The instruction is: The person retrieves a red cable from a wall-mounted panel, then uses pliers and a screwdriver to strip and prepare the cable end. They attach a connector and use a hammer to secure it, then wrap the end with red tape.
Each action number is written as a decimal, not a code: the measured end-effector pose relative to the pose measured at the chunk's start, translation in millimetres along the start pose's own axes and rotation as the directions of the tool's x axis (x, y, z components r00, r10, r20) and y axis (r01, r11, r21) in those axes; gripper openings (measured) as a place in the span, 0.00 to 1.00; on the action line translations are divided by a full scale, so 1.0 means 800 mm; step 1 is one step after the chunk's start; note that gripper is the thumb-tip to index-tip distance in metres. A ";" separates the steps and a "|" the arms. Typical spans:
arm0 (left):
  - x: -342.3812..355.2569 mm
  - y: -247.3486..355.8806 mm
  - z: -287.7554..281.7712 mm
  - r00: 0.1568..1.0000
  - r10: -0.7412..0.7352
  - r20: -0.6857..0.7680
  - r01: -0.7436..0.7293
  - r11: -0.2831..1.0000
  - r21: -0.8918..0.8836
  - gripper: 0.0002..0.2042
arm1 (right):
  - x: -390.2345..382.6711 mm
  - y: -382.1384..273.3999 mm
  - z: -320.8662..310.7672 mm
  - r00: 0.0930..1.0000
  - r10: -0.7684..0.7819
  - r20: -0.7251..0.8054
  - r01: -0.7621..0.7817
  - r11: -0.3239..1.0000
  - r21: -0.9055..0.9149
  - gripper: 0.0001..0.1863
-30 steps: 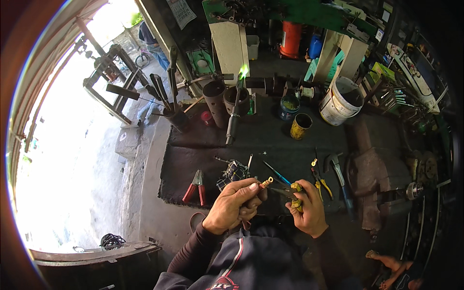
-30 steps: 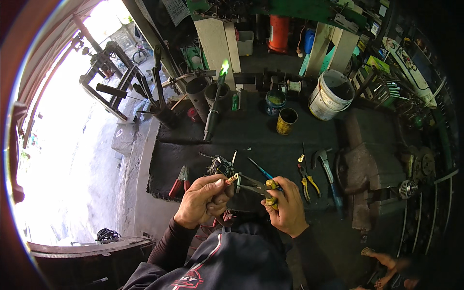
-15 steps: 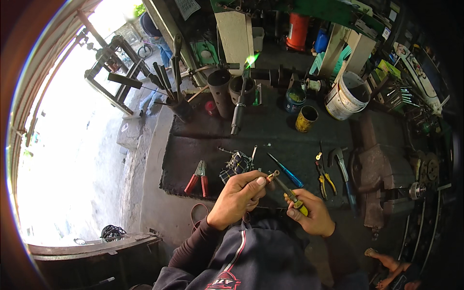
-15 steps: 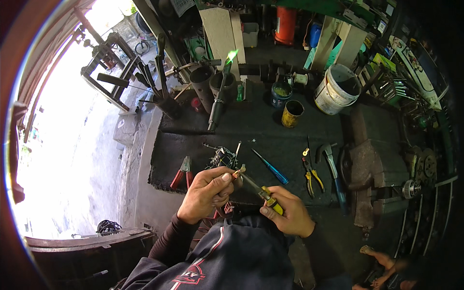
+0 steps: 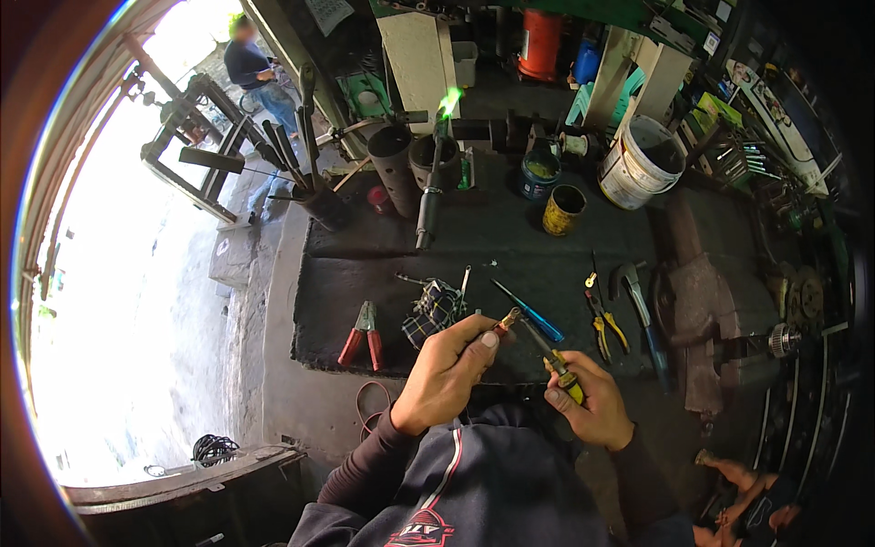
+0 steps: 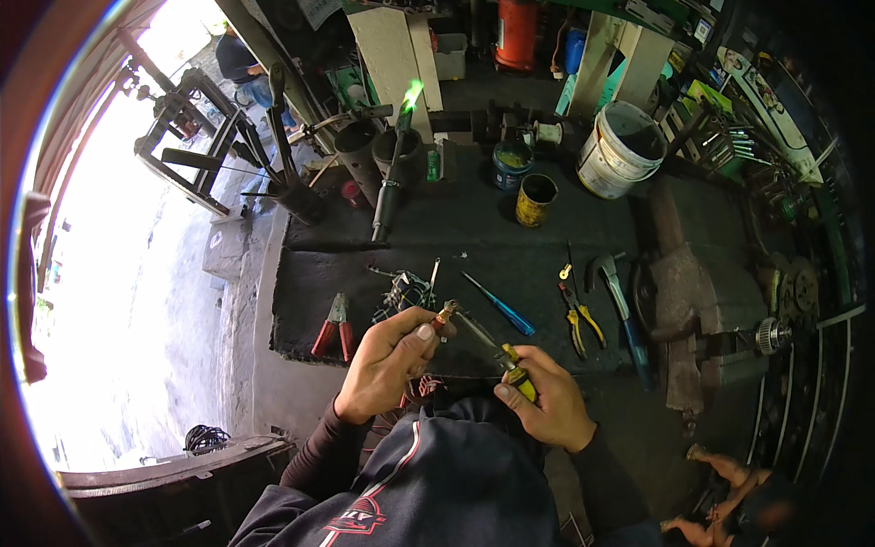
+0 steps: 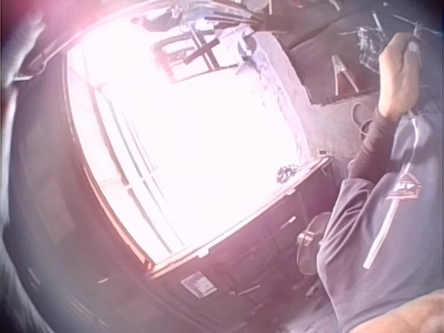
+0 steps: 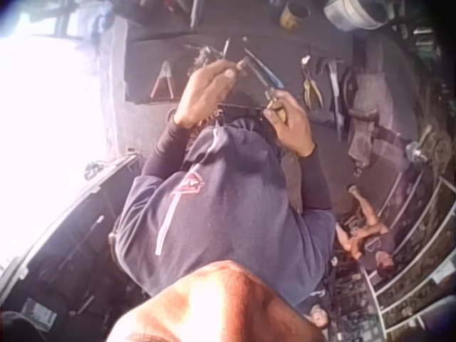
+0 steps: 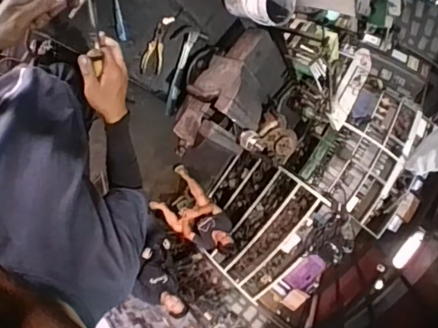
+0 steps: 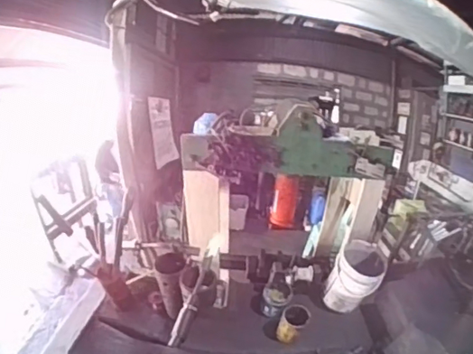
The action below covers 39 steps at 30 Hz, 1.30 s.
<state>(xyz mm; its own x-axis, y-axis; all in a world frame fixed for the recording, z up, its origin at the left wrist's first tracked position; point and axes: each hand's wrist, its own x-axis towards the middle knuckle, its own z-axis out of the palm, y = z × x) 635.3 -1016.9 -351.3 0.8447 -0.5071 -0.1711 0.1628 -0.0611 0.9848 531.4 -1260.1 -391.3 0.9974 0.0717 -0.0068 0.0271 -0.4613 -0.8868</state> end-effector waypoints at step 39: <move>0.008 0.004 0.010 1.000 0.009 -0.001 -0.009 0.968 0.250 0.10 | 0.001 0.027 0.023 0.983 -0.003 -0.183 0.022 0.995 0.099 0.22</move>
<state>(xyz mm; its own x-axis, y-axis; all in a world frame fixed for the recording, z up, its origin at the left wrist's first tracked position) 637.2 -1027.7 -348.9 0.8464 -0.5072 -0.1623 0.0231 -0.2695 0.9627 531.5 -1253.6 -419.2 0.9927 -0.0899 0.0809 0.0421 -0.3696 -0.9282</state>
